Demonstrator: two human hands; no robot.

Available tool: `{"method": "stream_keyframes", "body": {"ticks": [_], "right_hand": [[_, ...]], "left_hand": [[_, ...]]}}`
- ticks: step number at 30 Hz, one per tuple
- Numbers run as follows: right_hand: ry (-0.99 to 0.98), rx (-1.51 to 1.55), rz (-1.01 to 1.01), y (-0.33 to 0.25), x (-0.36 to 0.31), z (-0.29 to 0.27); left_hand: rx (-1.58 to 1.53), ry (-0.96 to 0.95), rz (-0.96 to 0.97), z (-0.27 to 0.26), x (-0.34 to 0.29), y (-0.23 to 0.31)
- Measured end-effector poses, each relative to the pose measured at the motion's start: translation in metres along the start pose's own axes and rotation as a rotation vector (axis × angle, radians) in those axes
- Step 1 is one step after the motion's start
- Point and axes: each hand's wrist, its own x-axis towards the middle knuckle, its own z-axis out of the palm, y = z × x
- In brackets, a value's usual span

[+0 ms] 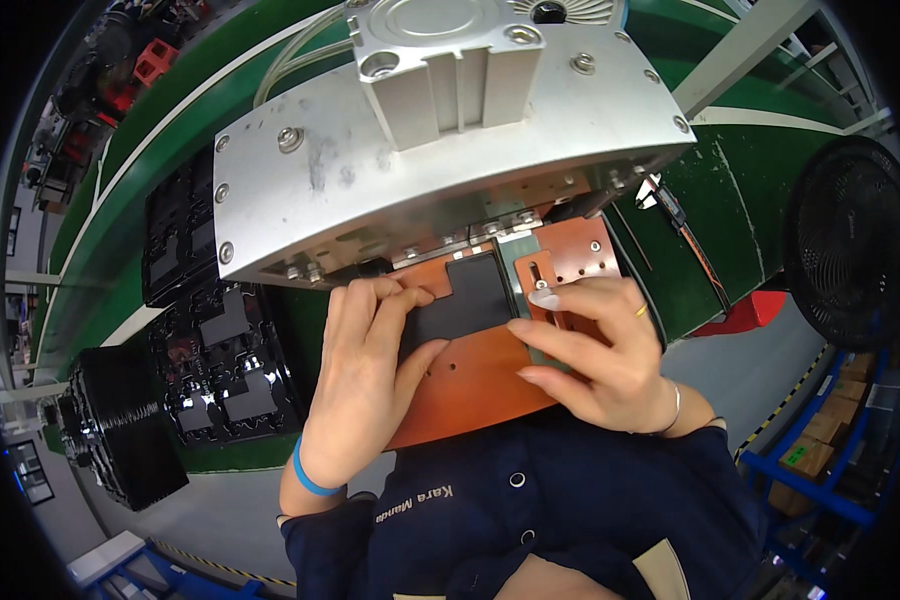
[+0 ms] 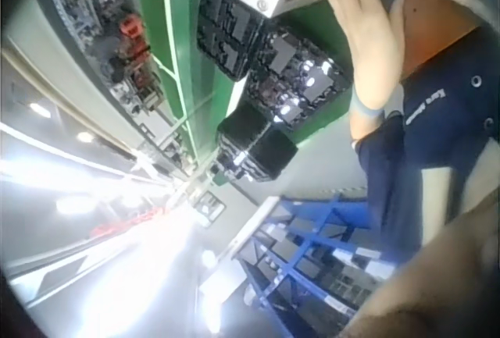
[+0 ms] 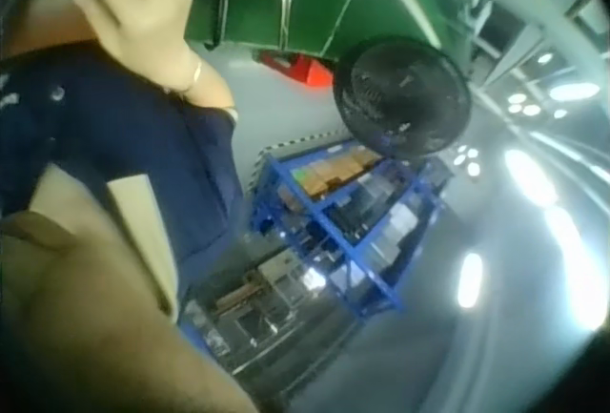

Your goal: The person repeatedly picks up small black rectangular components from a tray, places them into a press machine, and secures them using a hand lever. After each press, the person removes the component and places it into a black plastic tray. This cycle is repeated multiple times throughout the video.

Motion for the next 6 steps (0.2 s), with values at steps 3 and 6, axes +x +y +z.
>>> {"method": "stream_keyframes", "body": {"ticks": [3,6], "right_hand": [[0.165,0.192,-0.166,-0.002,0.020,-0.014],[0.292,0.264,-0.243,-0.027,0.035,-0.025]], "left_hand": [[0.054,-0.036,0.065,-0.001,0.006,-0.002],[-0.110,-0.116,-0.102,-0.012,0.010,0.006]]}}
